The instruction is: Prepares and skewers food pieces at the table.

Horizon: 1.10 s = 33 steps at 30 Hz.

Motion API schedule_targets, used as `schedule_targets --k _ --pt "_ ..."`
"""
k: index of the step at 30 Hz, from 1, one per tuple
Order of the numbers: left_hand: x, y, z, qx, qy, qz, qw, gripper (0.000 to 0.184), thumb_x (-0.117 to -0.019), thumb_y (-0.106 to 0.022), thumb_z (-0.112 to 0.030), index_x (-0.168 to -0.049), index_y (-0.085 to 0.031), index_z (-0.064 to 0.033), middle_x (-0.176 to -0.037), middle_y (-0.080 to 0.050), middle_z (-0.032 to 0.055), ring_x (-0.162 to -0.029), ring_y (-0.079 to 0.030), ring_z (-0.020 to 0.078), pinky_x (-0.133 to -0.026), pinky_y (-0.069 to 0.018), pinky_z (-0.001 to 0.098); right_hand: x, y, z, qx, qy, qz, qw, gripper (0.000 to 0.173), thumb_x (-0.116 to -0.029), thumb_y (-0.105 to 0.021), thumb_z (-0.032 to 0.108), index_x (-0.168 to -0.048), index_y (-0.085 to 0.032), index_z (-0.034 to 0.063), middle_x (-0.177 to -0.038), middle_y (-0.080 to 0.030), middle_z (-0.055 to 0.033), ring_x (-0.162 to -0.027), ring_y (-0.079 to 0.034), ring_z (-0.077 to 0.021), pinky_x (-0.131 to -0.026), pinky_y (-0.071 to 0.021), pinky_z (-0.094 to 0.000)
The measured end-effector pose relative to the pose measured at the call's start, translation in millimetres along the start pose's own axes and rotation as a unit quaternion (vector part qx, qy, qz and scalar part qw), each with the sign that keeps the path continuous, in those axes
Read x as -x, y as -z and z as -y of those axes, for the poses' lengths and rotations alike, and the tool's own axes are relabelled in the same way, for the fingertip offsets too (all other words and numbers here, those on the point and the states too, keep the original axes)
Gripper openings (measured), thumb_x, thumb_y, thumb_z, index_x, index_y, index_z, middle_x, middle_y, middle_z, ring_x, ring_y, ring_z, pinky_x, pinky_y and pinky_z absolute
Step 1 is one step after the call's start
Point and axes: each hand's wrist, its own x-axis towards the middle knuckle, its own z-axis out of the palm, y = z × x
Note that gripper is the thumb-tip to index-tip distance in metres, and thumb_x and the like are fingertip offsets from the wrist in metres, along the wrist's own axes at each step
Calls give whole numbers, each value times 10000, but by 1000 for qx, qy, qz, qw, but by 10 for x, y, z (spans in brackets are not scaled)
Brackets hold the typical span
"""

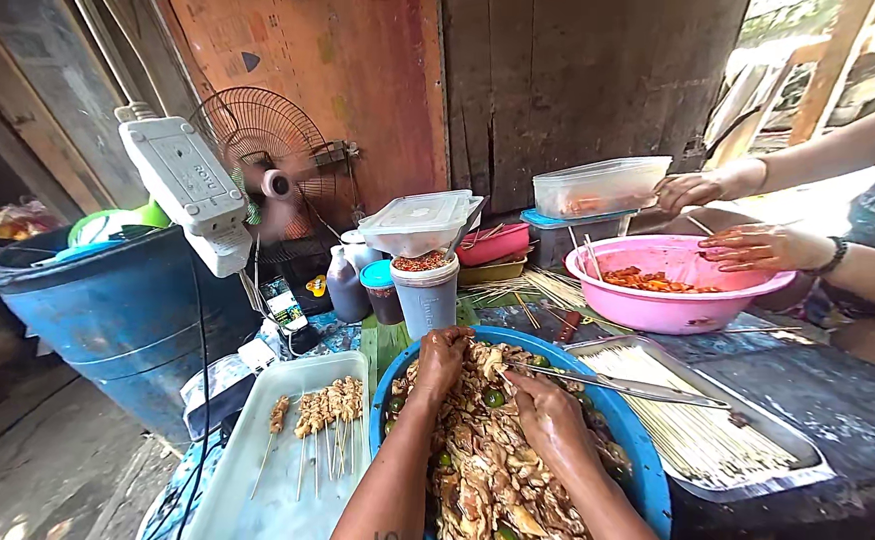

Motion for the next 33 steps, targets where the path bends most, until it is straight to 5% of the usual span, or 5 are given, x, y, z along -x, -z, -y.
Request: schedule_targets --k 4,8,14,20,33 --pt "-4 -30 -116 -90 -52 22 994 251 -1034 -534 -29 -1174 -741 -41 -1133 -732 161 -1046 -695 296 -954 -523 510 -32 -16 10 -25 -18 -13 999 309 -1014 -514 -23 -1228 -735 11 -1185 -715 -231 -1144 -675 -387 -1022 -493 -547" --pt "-7 4 -80 -15 -30 70 997 270 -1041 -547 -48 -1285 -653 -1 -1131 -706 180 -968 -685 274 -880 -547 472 -19 16 -9 -12 -41 -46 998 324 -1009 -515 -26 -1253 -724 15 -1181 -702 -264 -1119 -667 -442 -990 -489 -602" --pt "-111 -63 -51 -323 110 219 914 277 -946 -674 -260 -1135 -737 -67 -1227 -678 195 -1221 -609 379 -1018 -466 614 -6 66 -52 10 -46 -48 998 334 -1010 -497 -36 -1255 -719 9 -1197 -704 -254 -1136 -668 -434 -1003 -492 -584" --pt "-118 49 210 141 97 60 983 136 -991 -651 -93 -1018 -630 38 -831 -625 92 -707 -595 145 -686 -526 325 8 16 -75 -8 4 -72 997 354 -982 -499 -70 -1223 -742 22 -1158 -718 -253 -1087 -689 -437 -961 -510 -605" --pt "-113 -32 191 227 102 -9 969 199 -987 -604 25 -1180 -651 37 -982 -672 131 -765 -628 159 -720 -551 325 47 -16 -76 10 29 -1 1000 324 -993 -516 -43 -1213 -746 19 -1153 -717 -258 -1098 -684 -440 -977 -511 -594"
